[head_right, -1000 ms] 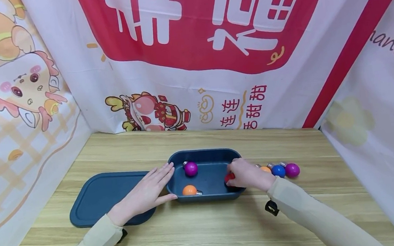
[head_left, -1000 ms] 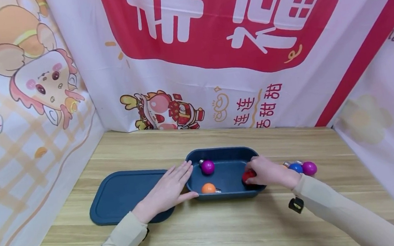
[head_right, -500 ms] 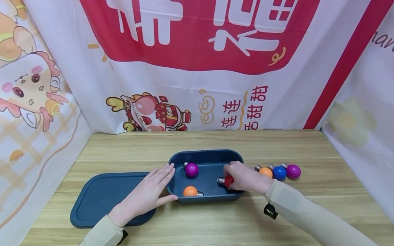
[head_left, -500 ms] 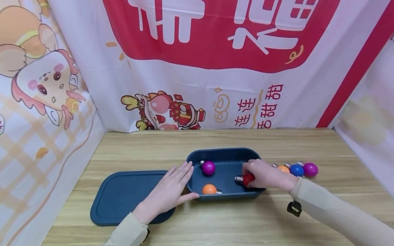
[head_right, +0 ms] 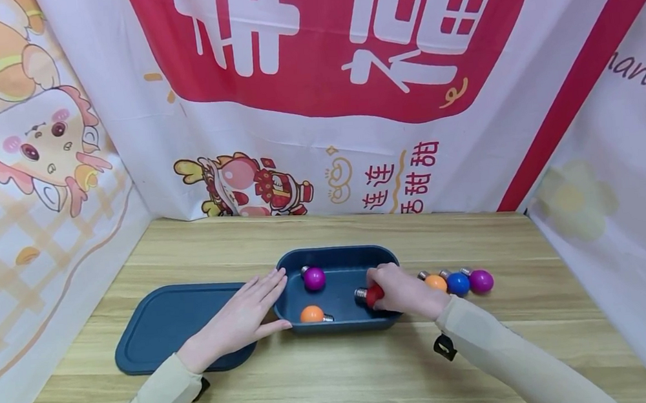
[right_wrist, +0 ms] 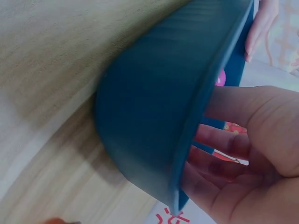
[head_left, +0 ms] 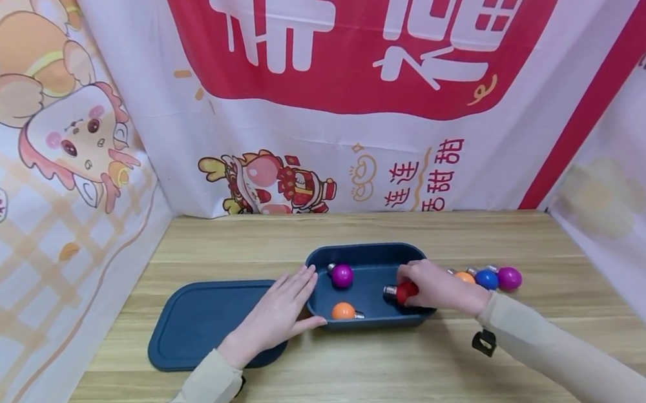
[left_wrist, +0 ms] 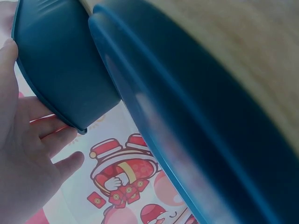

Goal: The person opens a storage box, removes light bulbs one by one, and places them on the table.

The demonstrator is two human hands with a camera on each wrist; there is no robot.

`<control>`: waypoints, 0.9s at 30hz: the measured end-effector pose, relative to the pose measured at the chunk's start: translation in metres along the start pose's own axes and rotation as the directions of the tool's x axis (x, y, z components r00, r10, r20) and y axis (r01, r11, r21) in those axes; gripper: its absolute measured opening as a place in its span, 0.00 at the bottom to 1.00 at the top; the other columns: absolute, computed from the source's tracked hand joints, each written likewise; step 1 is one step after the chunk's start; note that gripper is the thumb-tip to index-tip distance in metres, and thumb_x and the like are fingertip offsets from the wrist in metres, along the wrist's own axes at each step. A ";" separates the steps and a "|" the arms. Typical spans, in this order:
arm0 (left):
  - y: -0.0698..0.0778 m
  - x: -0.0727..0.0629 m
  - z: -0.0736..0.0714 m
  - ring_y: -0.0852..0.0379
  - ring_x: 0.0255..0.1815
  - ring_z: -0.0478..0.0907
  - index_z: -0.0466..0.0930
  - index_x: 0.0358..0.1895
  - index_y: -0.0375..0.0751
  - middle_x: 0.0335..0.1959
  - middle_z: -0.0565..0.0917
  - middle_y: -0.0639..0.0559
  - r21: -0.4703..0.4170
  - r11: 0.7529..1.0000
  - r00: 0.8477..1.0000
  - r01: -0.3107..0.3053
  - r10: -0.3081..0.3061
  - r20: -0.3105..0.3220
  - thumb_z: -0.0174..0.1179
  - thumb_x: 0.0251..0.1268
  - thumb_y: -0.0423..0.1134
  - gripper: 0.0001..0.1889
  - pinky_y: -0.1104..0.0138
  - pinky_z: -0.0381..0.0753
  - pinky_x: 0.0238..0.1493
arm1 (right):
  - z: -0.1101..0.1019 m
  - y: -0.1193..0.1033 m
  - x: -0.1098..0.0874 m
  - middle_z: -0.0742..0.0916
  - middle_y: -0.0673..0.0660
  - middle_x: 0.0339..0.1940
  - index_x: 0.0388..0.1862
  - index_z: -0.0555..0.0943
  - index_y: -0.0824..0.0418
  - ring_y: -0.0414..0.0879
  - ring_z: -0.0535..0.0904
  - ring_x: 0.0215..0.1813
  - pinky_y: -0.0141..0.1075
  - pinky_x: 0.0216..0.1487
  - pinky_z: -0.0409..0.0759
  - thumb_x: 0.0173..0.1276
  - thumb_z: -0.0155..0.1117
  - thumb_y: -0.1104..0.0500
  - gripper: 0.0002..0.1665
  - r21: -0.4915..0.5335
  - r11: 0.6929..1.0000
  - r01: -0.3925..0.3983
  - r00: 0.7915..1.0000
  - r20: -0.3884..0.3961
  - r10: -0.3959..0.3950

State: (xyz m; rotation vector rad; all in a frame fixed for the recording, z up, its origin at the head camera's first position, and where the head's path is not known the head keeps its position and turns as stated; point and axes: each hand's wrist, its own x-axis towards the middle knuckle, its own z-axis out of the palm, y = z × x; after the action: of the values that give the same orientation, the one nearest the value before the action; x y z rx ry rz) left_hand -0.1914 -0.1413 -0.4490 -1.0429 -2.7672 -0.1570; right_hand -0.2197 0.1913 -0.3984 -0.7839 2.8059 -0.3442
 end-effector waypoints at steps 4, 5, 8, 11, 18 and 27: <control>0.000 0.000 0.000 0.46 0.80 0.59 0.62 0.75 0.36 0.78 0.61 0.42 -0.006 1.000 1.000 0.000 0.000 0.000 0.46 0.68 0.70 0.45 0.47 0.63 0.76 | -0.006 0.001 -0.004 0.86 0.57 0.39 0.44 0.82 0.61 0.44 0.77 0.37 0.35 0.39 0.84 0.57 0.77 0.60 0.17 0.001 1.000 0.018 0.999 -0.040 -0.018; 0.000 0.000 0.000 0.46 0.80 0.59 0.62 0.75 0.36 0.78 0.61 0.42 -0.007 1.000 1.000 0.000 0.000 -0.001 0.46 0.68 0.70 0.45 0.47 0.63 0.76 | -0.008 0.002 -0.005 0.86 0.57 0.39 0.44 0.82 0.61 0.44 0.77 0.37 0.35 0.39 0.84 0.57 0.77 0.60 0.17 0.003 1.000 0.020 0.999 -0.051 -0.020; 0.000 0.000 0.000 0.46 0.80 0.59 0.62 0.75 0.36 0.78 0.61 0.42 -0.009 1.000 1.000 0.002 -0.002 0.000 0.46 0.68 0.70 0.45 0.47 0.63 0.76 | -0.012 0.004 -0.008 0.86 0.58 0.39 0.44 0.82 0.62 0.45 0.78 0.37 0.35 0.38 0.84 0.57 0.77 0.61 0.17 0.013 0.999 0.040 0.996 -0.082 -0.039; 0.000 -0.001 0.001 0.47 0.80 0.59 0.62 0.75 0.36 0.78 0.61 0.42 -0.009 1.000 1.000 0.002 -0.002 0.001 0.46 0.68 0.71 0.45 0.47 0.63 0.76 | -0.015 0.006 -0.012 0.86 0.58 0.39 0.44 0.82 0.62 0.45 0.78 0.36 0.33 0.38 0.84 0.57 0.76 0.62 0.17 0.031 0.999 0.037 0.995 -0.095 -0.033; 0.000 0.000 0.002 0.47 0.80 0.58 0.62 0.75 0.37 0.79 0.61 0.42 -0.009 1.000 1.000 0.003 -0.003 0.009 0.45 0.68 0.71 0.46 0.48 0.63 0.77 | -0.022 0.010 -0.019 0.86 0.58 0.37 0.44 0.82 0.63 0.45 0.79 0.35 0.32 0.35 0.83 0.57 0.77 0.61 0.18 0.029 0.998 0.057 0.990 -0.134 -0.053; -0.002 0.002 0.004 0.47 0.79 0.60 0.63 0.74 0.36 0.78 0.62 0.42 -0.008 1.000 1.000 -0.003 0.003 -0.006 0.44 0.68 0.72 0.46 0.47 0.64 0.76 | -0.031 0.018 -0.029 0.87 0.58 0.36 0.42 0.82 0.66 0.45 0.82 0.34 0.37 0.35 0.86 0.55 0.77 0.63 0.17 0.054 0.995 0.082 0.976 -0.207 -0.069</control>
State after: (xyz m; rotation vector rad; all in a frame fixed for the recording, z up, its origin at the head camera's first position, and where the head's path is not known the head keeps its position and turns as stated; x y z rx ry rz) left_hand -0.1946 -0.1415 -0.4522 -1.0467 -2.7620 -0.1698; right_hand -0.2121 0.2268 -0.3697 -0.8901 2.9428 -0.5524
